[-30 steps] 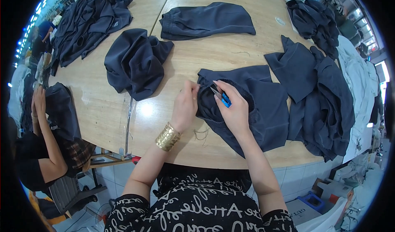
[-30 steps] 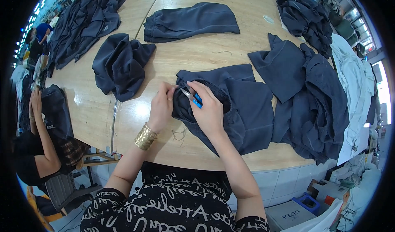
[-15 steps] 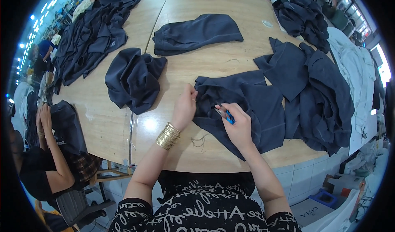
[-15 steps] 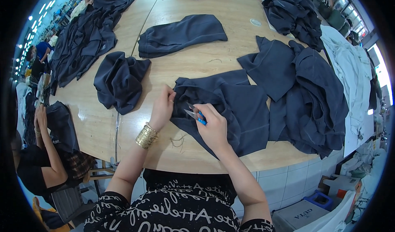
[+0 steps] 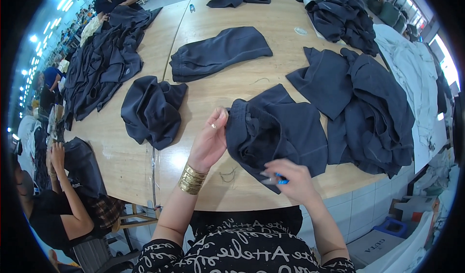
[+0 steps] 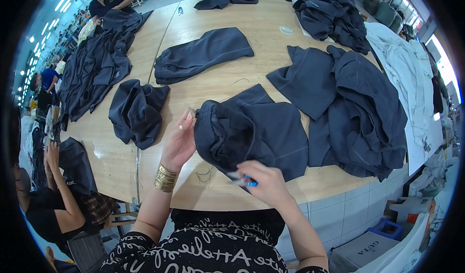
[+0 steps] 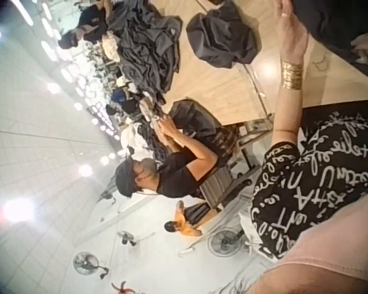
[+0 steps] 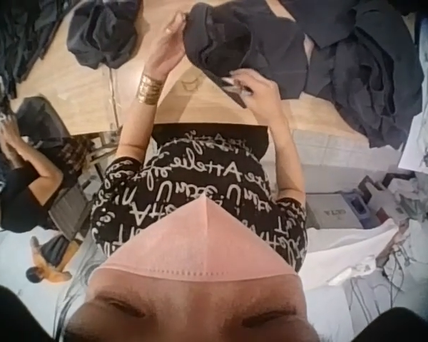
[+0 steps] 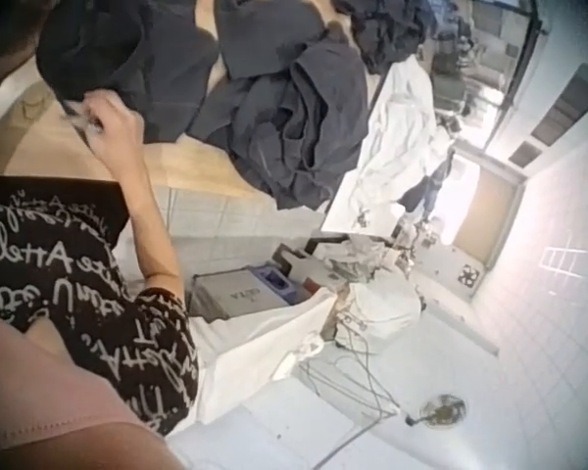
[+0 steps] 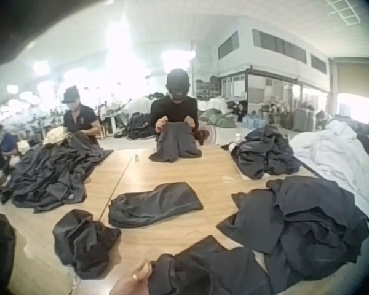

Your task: Using snips to trim loose threads from the waistband and seams of dark gray shorts.

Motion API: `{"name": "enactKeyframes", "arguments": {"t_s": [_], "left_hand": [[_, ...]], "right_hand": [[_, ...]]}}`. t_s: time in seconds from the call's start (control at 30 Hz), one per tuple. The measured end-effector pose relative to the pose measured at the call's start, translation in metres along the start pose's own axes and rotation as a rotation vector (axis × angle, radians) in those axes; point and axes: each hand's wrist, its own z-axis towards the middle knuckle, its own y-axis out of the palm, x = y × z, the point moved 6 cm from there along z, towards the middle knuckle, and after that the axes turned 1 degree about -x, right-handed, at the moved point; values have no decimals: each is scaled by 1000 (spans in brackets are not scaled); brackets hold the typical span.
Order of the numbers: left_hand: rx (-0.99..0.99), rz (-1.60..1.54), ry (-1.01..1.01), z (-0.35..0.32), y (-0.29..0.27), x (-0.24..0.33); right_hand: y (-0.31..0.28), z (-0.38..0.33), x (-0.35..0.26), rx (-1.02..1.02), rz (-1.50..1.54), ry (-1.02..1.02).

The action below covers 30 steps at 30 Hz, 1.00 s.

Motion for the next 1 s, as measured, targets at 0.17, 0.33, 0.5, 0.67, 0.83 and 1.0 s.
{"name": "enactKeyframes", "arguments": {"t_s": [0.17,0.33,0.5,0.67,0.83,1.0], "left_hand": [[-65,114,-53,-18,15,1],[-97,209,-64,-26,17,-4],[-94,229,-115,-29,22,-8],[-22,356,-121,-27,18,-11],[25,435,-87,-31,22,-2],[26,536,-84,-32,23,3]], "right_hand": [[-29,39,-31,342,94,0],[-8,68,-43,343,41,-86],[10,80,-22,236,82,10],[7,78,3,247,555,346],[-8,70,5,307,658,423],[-16,65,-3,366,590,390]]}}
